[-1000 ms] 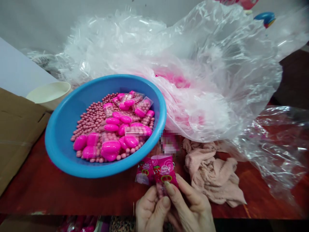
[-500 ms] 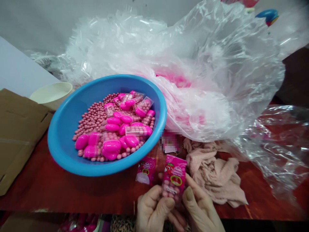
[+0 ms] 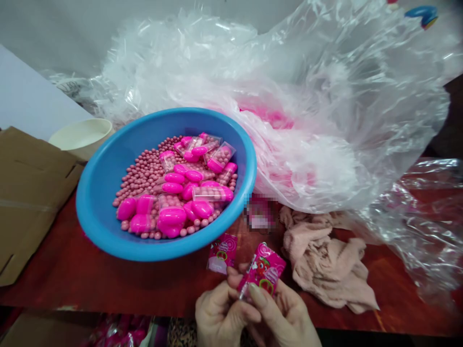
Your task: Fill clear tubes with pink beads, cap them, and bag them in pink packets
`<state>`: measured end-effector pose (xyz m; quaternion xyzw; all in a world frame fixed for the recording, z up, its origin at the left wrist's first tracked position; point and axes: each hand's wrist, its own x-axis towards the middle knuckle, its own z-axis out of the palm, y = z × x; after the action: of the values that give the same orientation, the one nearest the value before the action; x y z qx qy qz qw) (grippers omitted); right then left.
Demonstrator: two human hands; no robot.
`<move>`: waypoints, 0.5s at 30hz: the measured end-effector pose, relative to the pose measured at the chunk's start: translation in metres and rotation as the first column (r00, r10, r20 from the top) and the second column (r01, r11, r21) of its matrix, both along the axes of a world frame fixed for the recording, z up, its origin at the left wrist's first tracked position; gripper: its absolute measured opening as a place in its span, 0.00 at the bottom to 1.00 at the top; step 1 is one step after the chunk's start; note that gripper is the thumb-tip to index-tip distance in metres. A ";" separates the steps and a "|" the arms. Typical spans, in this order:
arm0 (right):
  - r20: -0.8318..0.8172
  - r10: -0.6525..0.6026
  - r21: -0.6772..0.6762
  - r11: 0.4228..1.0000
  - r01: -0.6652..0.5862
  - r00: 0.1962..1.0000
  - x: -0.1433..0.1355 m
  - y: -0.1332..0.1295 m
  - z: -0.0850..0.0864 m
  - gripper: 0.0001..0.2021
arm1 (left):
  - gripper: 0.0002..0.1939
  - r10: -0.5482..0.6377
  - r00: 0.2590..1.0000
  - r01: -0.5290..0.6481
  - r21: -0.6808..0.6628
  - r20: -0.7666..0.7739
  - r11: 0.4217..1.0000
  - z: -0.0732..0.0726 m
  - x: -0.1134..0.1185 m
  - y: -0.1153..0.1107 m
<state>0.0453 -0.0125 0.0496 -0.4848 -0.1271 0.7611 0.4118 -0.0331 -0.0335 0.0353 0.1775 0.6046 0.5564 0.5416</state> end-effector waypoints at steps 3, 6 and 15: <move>0.017 -0.023 -0.002 1.000 0.023 1.000 -0.001 -0.001 -0.004 0.16 | 0.19 0.042 0.996 -0.042 -0.005 0.085 0.999 -0.004 0.002 0.002; 0.024 -0.021 0.001 1.000 0.021 1.000 0.002 0.002 -0.007 0.16 | 0.18 0.016 0.983 -0.016 -0.002 0.184 1.000 -0.009 0.003 0.002; 0.110 0.027 0.047 0.998 -0.033 0.994 0.004 0.002 -0.008 0.14 | 0.19 -0.015 0.933 0.011 0.014 0.359 1.000 -0.022 -0.011 -0.004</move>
<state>0.0490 -0.0102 0.0418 -0.5138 -0.1751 0.7361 0.4044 -0.0437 -0.0376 0.0135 0.0800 0.4909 0.5796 0.6455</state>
